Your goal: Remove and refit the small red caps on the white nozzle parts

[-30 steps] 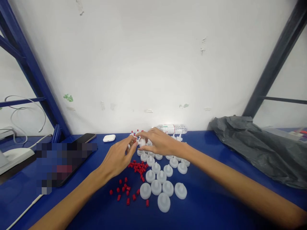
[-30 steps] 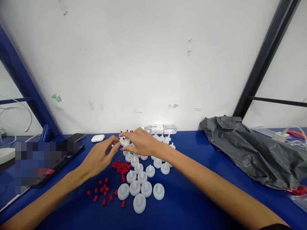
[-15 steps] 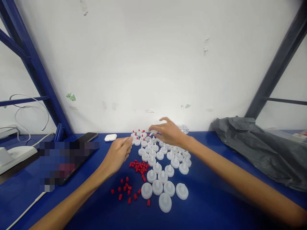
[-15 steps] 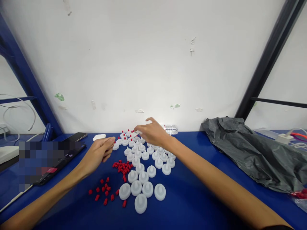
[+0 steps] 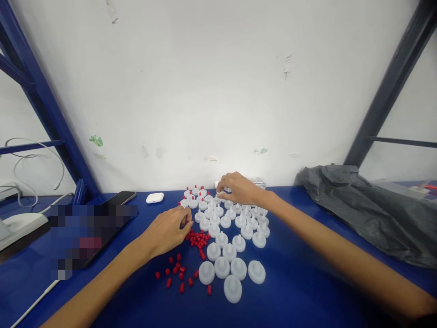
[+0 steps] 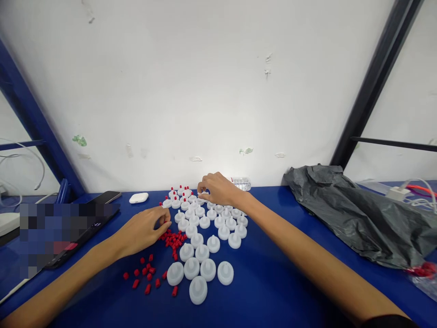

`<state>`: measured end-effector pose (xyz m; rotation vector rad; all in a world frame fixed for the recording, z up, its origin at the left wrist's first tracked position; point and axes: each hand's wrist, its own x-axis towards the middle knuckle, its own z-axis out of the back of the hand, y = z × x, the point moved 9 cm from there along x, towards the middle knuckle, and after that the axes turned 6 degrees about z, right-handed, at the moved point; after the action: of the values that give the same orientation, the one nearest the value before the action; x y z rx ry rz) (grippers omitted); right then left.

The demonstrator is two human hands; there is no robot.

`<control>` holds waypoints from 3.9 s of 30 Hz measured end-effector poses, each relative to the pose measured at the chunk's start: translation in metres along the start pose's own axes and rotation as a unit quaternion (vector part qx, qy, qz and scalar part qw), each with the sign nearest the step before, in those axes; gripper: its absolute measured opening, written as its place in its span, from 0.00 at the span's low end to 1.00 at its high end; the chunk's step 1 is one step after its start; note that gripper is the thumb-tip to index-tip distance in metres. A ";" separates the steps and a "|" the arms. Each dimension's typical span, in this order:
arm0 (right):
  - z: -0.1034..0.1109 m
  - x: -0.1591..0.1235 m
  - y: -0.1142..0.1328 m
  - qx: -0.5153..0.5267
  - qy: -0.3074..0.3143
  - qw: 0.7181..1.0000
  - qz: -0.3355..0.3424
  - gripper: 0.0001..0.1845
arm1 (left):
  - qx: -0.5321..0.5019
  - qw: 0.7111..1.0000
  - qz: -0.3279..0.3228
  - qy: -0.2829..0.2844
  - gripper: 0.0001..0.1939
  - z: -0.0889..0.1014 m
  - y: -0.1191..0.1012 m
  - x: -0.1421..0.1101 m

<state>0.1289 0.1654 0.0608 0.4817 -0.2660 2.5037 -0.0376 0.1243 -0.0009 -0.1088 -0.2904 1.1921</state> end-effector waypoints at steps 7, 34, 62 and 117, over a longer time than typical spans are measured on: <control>-0.016 0.000 0.000 0.006 0.029 1.000 0.011 0.05 | -0.001 1.000 -0.008 0.009 0.07 -0.006 0.001 0.000; -0.021 -0.004 -0.001 0.033 0.057 0.998 0.002 0.06 | 0.015 0.990 0.110 -0.086 0.12 0.021 0.042 0.010; 0.004 0.015 0.074 0.040 -0.023 0.992 0.121 0.20 | -0.014 0.992 -0.055 -0.112 0.20 0.025 -0.023 -0.006; -0.032 0.007 0.044 0.140 -0.010 0.990 0.012 0.23 | 0.014 0.991 0.064 -0.118 0.18 0.026 0.021 0.005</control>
<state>0.0892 0.1423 0.0306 0.6182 0.0754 2.5730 -0.0622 0.1348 0.0198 0.0386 -0.4801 1.3383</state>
